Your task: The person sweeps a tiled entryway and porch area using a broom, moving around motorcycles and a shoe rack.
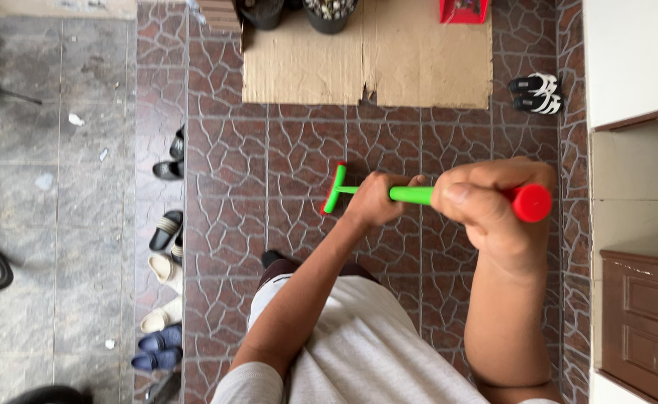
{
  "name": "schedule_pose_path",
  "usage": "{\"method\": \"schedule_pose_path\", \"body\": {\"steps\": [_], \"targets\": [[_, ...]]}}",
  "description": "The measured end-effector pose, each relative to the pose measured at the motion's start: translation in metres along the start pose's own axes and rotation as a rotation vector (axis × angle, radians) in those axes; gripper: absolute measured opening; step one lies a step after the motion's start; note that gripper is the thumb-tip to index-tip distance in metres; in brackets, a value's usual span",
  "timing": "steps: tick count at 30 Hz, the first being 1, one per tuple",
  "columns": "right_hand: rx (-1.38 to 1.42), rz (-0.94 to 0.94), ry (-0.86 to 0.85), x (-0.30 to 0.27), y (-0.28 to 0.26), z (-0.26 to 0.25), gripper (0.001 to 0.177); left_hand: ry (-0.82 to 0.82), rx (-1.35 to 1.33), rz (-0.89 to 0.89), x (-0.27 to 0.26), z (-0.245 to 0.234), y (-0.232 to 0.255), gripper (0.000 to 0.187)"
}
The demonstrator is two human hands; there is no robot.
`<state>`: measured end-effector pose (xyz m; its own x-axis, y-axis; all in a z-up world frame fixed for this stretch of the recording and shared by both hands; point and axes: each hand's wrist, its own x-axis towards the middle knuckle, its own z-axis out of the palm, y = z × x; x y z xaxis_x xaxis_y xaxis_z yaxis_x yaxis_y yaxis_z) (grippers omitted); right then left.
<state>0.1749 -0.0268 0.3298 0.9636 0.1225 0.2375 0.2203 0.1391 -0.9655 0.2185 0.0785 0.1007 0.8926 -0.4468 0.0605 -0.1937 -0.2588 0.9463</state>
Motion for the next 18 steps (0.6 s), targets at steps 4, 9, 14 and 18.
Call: {"method": "schedule_pose_path", "body": {"steps": [4, 9, 14, 18], "targets": [[0.102, -0.015, -0.06, -0.025, 0.022, -0.005, 0.039, 0.014, 0.006, 0.03, -0.028, -0.01, -0.024, 0.023], [0.243, 0.115, -0.044, -0.058, 0.092, 0.032, 0.019, 0.043, 0.168, -0.34, -0.091, -0.054, -0.078, 0.024], [0.014, 0.261, -0.062, -0.095, 0.149, 0.104, 0.019, 0.289, 0.223, -0.039, -0.161, -0.105, -0.148, 0.029], [0.056, 0.209, -0.071, -0.117, 0.141, 0.131, 0.021, 0.256, 0.36, -0.199, -0.194, -0.128, -0.137, 0.041]]}}
